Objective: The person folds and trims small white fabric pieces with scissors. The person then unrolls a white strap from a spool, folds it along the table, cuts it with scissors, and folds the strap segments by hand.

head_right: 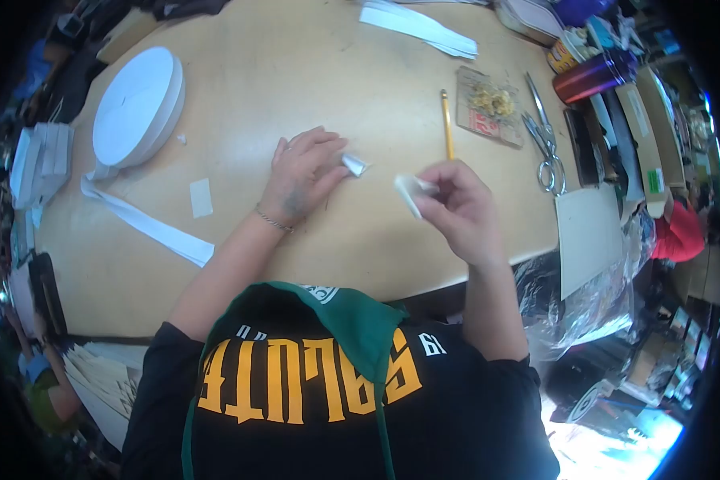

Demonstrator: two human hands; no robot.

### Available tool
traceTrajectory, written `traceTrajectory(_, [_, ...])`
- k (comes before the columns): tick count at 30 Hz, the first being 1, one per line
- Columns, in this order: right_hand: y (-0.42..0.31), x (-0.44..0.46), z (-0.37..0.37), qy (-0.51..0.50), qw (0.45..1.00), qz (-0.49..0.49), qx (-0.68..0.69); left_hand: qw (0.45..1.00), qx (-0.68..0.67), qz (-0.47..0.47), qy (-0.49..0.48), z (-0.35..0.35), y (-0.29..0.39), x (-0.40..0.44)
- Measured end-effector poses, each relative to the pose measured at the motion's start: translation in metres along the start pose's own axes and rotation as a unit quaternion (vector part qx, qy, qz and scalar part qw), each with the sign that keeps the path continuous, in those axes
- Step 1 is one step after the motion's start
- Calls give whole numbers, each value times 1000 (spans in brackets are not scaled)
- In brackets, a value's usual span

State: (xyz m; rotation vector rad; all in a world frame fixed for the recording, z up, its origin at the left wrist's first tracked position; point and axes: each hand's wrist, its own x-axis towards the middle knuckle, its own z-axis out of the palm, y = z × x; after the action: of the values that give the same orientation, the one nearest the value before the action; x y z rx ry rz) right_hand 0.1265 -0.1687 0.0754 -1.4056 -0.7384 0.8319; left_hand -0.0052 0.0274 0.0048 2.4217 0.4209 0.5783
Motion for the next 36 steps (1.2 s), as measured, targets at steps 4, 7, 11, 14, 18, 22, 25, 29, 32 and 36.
traceTrajectory(4, [28, 12, 17, 90, 996, 4, 0, 992, -112, 13, 48, -5, -2, 4])
traceTrajectory(7, [28, 14, 29, 101, 995, 12, -1, 962, -258, -66, 62, -5, 16, 4])
traceTrajectory(11, [22, 10, 40, 87, 995, 7, -45, 932, -327, -155, -20, -19, 64, 4])
traceTrajectory(14, [23, 4, 49, 81, 994, -26, -64, 928, -320, -168, -87, -28, 73, 0])
traceTrajectory(18, [26, -6, 41, -8, 999, 36, -27, 891, -372, -210, -153, -38, 64, -19])
traceTrajectory(22, [33, -1, 36, -53, 994, 81, -55, 846, -439, -274, -129, -36, 40, -50])
traceTrajectory(25, [35, 7, 42, -31, 987, 11, -160, 797, -489, -335, -115, -38, 41, -61])
traceTrajectory(29, [49, 33, 33, 57, 861, -198, -465, 778, -513, -344, -116, -42, 32, -66])
traceTrajectory(32, [48, 56, 31, 33, 864, -171, -472, 858, -435, -245, -125, -45, 36, -62])
traceTrajectory(36, [47, 74, 39, -24, 896, -61, -439, 896, -376, -174, -158, -47, 39, -49])
